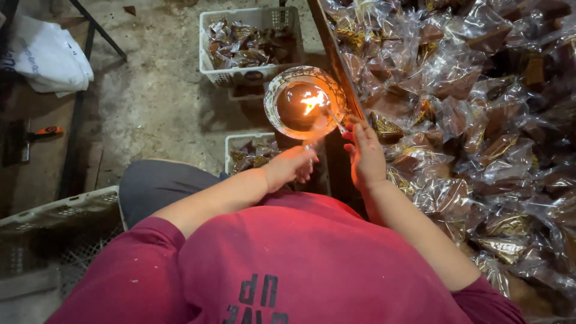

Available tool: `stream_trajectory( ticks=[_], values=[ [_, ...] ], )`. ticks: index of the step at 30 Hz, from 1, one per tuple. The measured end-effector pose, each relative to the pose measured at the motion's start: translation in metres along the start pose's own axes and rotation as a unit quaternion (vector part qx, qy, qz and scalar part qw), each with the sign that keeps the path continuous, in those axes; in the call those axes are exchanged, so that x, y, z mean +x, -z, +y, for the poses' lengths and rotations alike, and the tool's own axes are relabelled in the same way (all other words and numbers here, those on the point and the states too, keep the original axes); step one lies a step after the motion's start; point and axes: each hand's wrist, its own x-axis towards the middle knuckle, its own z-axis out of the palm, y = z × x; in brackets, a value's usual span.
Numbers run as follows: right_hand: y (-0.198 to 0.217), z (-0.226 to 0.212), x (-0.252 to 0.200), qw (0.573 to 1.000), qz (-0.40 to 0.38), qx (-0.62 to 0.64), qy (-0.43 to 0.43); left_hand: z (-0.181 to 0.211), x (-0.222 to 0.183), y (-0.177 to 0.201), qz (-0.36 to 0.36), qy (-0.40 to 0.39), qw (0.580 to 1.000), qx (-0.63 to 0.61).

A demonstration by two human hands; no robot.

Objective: Sealing small plastic food bags by melting the edges over an open flame.

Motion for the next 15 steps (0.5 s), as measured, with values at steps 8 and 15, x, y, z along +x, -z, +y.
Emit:
stream_trajectory(
  ticks=[8,15],
  values=[
    [0.010,0.007,0.011,1.000,0.005,-0.023,-0.016,0.037,0.007,0.011,0.051,0.113,0.974,-0.191],
    [0.009,0.025,0.015,0.991,-0.072,-0.073,-0.091,0.022,0.002,0.001,0.024,0.116,0.974,-0.193]
  ],
)
